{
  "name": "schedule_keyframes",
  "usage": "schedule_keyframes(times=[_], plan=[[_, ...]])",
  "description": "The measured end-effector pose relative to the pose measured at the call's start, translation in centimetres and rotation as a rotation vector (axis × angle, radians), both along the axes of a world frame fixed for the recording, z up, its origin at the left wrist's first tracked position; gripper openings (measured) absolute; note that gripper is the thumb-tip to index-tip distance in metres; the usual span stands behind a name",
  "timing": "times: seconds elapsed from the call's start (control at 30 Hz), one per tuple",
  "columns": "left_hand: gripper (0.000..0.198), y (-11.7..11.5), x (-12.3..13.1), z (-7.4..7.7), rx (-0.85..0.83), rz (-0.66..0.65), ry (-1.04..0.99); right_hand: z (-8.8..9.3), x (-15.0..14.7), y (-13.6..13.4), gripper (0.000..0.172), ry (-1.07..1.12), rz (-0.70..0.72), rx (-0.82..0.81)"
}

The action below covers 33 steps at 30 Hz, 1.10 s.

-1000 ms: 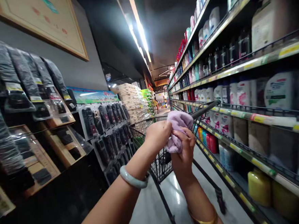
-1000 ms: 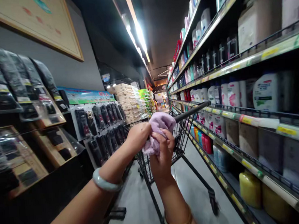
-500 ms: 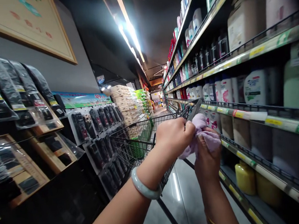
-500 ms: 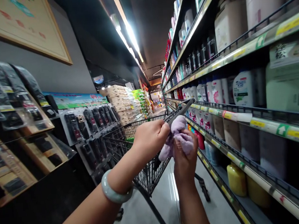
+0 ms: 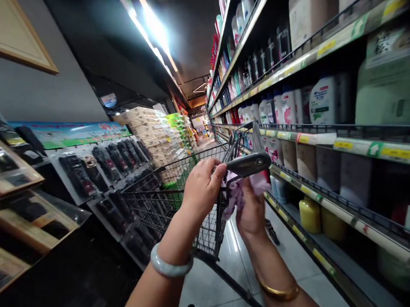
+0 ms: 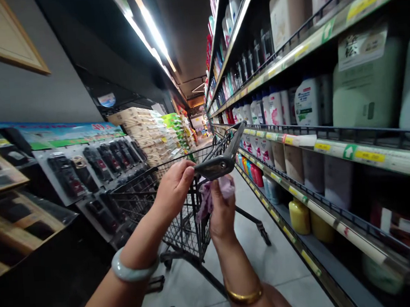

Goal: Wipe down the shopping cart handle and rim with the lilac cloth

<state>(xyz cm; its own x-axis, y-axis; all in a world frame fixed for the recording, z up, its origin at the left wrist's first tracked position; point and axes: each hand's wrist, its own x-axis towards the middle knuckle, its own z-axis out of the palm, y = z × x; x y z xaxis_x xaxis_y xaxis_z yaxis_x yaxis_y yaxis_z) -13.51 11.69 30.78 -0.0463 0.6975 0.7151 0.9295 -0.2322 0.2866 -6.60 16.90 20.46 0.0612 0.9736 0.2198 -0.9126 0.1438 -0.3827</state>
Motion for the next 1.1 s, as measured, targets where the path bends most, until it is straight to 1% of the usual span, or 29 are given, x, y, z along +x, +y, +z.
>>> schedule_keyframes(times=[0.07,0.1,0.17,0.2,0.3,0.37,0.47,0.53,0.57,0.63,0.7,0.77,0.83,0.9,0.97,1.03,1.1], plan=[[0.068,0.4,-0.3,-1.3,0.02,-0.019,-0.074,-1.0,-1.2,0.5,0.053,-0.063,0.133,-0.008],[0.068,0.5,-0.3,-1.8,0.037,-0.022,-0.094,-1.2,-1.4,0.6,0.053,-0.07,0.204,-0.01],[0.067,0.9,-0.1,-2.6,0.097,-0.026,-0.118,-0.9,-1.0,0.3,0.051,-0.026,0.285,0.011],[0.065,1.1,0.0,-2.8,0.132,-0.035,-0.13,-0.5,-0.5,0.1,0.048,0.017,0.279,0.023],[0.062,1.6,0.4,-3.2,0.211,-0.09,-0.171,0.4,0.8,-0.1,0.039,0.109,0.151,0.044],[0.06,1.9,0.6,-3.3,0.25,-0.119,-0.202,0.3,0.6,0.3,0.038,0.097,0.126,0.061],[0.061,2.0,0.8,-3.5,0.301,-0.079,-0.193,-0.8,-0.7,1.2,0.044,-0.019,0.252,0.048],[0.064,1.9,0.7,-3.9,0.33,0.001,-0.138,-1.1,-0.9,1.2,0.043,-0.064,0.338,-0.005],[0.065,1.8,0.6,-4.2,0.343,0.044,-0.112,-0.9,-0.5,1.0,0.042,-0.054,0.361,-0.022],[0.066,1.7,0.3,-5.2,0.368,0.114,-0.088,0.0,0.9,0.3,0.042,-0.006,0.324,-0.019],[0.065,1.7,-0.2,-6.6,0.405,0.172,-0.087,0.7,2.3,-0.1,0.041,0.015,0.218,0.031],[0.06,1.9,-0.6,-7.9,0.456,0.216,-0.071,0.6,2.6,0.1,0.038,-0.008,0.146,0.058],[0.053,2.1,-0.8,-9.0,0.506,0.235,-0.041,-0.6,1.4,0.9,0.039,-0.08,0.172,0.062],[0.045,2.1,-0.9,-9.8,0.535,0.229,-0.023,-2.2,-0.4,1.8,0.042,-0.176,0.222,0.058],[0.039,2.0,-1.0,-10.5,0.547,0.214,-0.008,-3.3,-1.6,2.1,0.042,-0.258,0.245,0.069],[0.036,1.8,-1.2,-11.3,0.556,0.194,0.009,-3.2,-1.5,1.9,0.036,-0.29,0.259,0.102],[0.041,1.6,-1.3,-12.1,0.564,0.176,0.022,-2.3,-0.2,1.4,0.03,-0.266,0.258,0.122]])
